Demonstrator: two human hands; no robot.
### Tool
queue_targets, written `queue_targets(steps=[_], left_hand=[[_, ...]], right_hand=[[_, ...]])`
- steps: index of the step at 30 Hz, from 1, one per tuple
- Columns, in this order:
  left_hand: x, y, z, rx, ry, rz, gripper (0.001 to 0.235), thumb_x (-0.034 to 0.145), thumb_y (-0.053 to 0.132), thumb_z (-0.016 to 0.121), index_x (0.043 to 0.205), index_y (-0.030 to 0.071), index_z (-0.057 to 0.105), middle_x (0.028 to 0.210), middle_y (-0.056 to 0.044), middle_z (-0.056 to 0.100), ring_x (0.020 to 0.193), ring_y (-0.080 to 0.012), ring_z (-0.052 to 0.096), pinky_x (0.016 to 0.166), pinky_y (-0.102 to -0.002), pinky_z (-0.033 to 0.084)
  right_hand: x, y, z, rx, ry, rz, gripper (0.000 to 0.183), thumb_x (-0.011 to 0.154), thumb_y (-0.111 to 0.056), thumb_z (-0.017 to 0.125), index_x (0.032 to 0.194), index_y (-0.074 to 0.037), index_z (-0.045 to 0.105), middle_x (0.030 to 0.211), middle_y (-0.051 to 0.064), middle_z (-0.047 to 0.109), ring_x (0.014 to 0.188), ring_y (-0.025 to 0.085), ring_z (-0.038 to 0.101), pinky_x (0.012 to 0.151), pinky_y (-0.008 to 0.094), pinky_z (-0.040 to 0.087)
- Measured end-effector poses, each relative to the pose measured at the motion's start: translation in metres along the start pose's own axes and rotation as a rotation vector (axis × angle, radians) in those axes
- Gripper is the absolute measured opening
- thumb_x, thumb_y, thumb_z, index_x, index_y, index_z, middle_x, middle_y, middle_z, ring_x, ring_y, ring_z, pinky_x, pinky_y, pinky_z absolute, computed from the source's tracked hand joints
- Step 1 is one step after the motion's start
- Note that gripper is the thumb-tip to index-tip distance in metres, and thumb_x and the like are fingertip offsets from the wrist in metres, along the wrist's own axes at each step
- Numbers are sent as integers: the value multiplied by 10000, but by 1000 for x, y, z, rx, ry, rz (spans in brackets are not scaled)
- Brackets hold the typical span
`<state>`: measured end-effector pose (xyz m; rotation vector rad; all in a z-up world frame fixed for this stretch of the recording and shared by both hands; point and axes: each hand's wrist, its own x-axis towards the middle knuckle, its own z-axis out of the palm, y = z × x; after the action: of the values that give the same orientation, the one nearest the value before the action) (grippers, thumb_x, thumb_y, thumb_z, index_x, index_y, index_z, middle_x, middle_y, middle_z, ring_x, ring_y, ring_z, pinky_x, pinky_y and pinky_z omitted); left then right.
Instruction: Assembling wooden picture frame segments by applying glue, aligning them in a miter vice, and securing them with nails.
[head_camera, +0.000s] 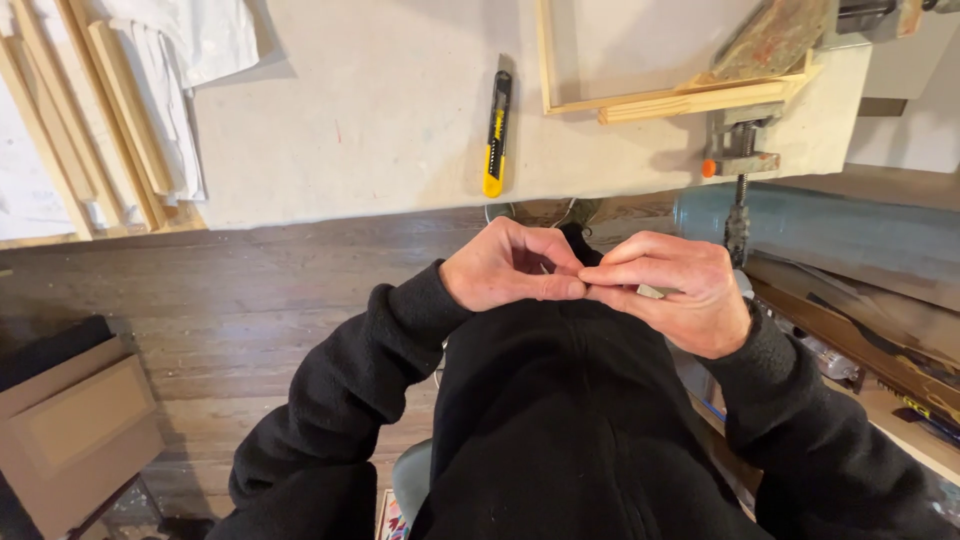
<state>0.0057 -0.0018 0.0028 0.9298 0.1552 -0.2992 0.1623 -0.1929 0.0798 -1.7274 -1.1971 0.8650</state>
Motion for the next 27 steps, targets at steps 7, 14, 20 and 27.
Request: queue_targets(steps=[7, 14, 20, 27], left_hand=[[5, 5, 11, -11, 26, 29, 86, 934, 36, 782, 1017, 17, 772, 970, 6, 658, 889, -66, 612, 808, -249, 506], [14, 0, 16, -109, -17, 27, 80, 933, 15, 767, 1013, 12, 767, 1000, -6, 664, 915, -79, 618, 847, -256, 506], [26, 1, 14, -178, -153, -50, 93, 954, 31, 747, 1040, 7, 774, 1021, -26, 700, 880, -92, 629, 798, -259, 511], [72, -61, -36, 394, 265, 97, 175, 905, 119, 777, 1060, 42, 749, 957, -31, 770, 888, -141, 741, 804, -289, 593]], right_hand=[[-6, 7, -4, 77, 1, 65, 254, 802, -4, 833, 1041, -78, 792, 963, 34, 751, 825, 137, 726, 721, 251, 585], [-14, 21, -6, 161, 38, 27, 238, 769, 6, 853, 985, -61, 778, 951, 51, 759, 840, 152, 733, 739, 260, 584], [-20, 27, -17, 163, 48, -71, 200, 764, -2, 863, 926, -39, 752, 919, 63, 757, 834, 154, 752, 731, 263, 603], [-62, 84, -14, 1103, 305, 482, 72, 979, -11, 647, 980, -43, 711, 921, 85, 724, 775, 156, 652, 656, 273, 528]])
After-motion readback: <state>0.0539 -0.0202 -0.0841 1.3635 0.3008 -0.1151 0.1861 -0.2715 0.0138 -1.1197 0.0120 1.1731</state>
